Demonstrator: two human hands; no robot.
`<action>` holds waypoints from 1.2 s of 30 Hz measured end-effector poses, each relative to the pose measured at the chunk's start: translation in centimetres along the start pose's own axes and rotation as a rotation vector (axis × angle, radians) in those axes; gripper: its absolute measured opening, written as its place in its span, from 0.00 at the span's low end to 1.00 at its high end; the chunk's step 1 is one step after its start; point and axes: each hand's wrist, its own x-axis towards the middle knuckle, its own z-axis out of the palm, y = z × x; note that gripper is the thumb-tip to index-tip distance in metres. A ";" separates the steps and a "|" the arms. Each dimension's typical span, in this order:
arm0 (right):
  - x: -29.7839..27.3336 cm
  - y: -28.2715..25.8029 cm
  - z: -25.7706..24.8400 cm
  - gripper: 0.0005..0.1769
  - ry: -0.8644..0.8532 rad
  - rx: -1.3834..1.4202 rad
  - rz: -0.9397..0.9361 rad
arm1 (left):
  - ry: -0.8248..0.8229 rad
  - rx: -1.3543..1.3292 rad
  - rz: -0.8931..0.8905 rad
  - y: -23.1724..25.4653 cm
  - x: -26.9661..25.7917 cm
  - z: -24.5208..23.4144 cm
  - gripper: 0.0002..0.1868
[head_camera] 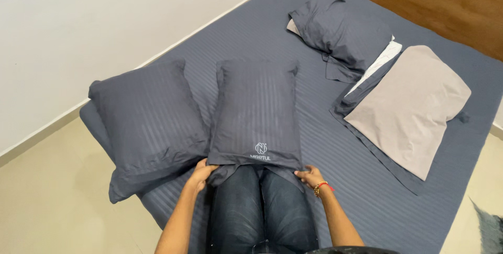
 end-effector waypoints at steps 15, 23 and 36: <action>-4.2 1.1 1.8 0.13 0.356 -0.764 -0.759 | -0.051 -0.132 -0.089 9.7 -7.1 -1.0 0.39; -10.7 -0.8 -2.8 0.23 0.124 -0.563 -0.783 | -0.074 -0.167 -0.071 9.0 -7.0 -4.1 0.33; -5.2 0.6 0.9 0.12 0.134 -0.897 -0.665 | -0.067 -0.195 -0.050 10.5 -9.3 -4.0 0.28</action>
